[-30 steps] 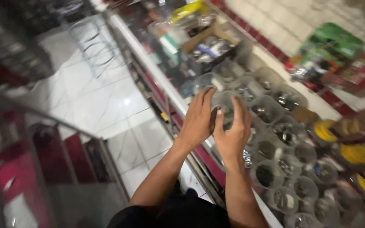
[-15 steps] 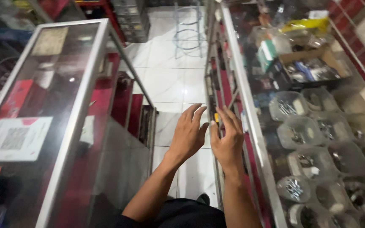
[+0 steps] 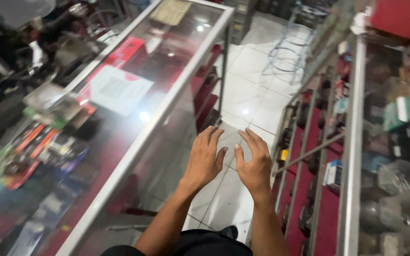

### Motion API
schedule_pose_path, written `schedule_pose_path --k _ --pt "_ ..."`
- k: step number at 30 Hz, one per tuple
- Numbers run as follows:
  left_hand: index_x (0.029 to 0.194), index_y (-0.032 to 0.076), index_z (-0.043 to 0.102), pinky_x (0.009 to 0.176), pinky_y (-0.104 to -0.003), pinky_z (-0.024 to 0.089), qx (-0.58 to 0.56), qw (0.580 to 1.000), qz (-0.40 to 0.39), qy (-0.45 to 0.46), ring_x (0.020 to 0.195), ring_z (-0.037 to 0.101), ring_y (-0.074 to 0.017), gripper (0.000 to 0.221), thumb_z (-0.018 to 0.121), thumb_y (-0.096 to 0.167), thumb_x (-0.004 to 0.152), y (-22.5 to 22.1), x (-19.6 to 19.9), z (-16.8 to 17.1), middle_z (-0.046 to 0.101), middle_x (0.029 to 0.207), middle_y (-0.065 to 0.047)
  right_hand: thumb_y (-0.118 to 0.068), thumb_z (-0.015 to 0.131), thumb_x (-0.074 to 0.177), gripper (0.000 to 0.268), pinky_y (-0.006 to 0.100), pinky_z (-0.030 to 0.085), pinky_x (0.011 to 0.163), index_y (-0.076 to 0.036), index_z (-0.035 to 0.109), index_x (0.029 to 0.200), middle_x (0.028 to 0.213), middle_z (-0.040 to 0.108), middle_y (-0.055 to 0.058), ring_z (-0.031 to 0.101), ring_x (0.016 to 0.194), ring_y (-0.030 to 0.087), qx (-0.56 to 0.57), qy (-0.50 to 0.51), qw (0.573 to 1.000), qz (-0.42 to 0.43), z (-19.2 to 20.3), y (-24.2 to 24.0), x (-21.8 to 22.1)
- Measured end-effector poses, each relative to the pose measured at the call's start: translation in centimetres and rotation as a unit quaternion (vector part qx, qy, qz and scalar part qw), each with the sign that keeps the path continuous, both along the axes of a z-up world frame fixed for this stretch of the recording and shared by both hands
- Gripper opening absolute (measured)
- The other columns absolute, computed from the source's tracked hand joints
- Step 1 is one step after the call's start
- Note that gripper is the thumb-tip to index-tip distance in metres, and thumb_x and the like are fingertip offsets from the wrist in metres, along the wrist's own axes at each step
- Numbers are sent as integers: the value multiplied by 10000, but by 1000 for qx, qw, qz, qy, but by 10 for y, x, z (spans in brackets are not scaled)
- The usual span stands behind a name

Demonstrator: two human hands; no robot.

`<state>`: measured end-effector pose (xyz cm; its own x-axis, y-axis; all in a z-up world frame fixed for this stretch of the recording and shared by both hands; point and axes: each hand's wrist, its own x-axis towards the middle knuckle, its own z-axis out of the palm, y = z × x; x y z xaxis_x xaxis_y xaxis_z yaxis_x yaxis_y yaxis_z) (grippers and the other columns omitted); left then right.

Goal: The person picks up and replaces several packages of light bulbs and small motorcycle parts onto hooks and shelves in a storage area.

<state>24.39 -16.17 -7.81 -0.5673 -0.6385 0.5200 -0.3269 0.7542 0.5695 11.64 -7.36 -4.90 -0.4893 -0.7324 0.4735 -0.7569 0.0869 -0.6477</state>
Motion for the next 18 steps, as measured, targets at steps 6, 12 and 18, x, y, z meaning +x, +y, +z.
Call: schedule_pose_path --k 6,12,18 --pt "1365 -27 529 1118 -507 386 23 998 51 -3 1346 488 -410 527 723 131 902 -5 78 4 529 1418 -236 -104 720 893 377 446 476 1058 -53 684 1265 1331 665 171 615 1234 368 7 5 998 68 1 -15 68" --pt "1359 -26 538 1107 -512 388 27 997 76 4 1334 490 -423 540 736 127 881 -7 135 2 529 1407 -243 -96 725 879 380 446 475 1058 -47 689 1255 1331 663 178 614 1240 380 6 16 996 85 -3 -19 121" --pt "1337 -9 544 1110 -506 404 27 992 119 25 1324 500 -432 519 740 117 874 -4 188 -3 534 1396 -239 -98 717 897 378 439 490 1037 -56 688 1272 1325 664 172 622 1212 371 23 6 991 132 -5 -31 171"
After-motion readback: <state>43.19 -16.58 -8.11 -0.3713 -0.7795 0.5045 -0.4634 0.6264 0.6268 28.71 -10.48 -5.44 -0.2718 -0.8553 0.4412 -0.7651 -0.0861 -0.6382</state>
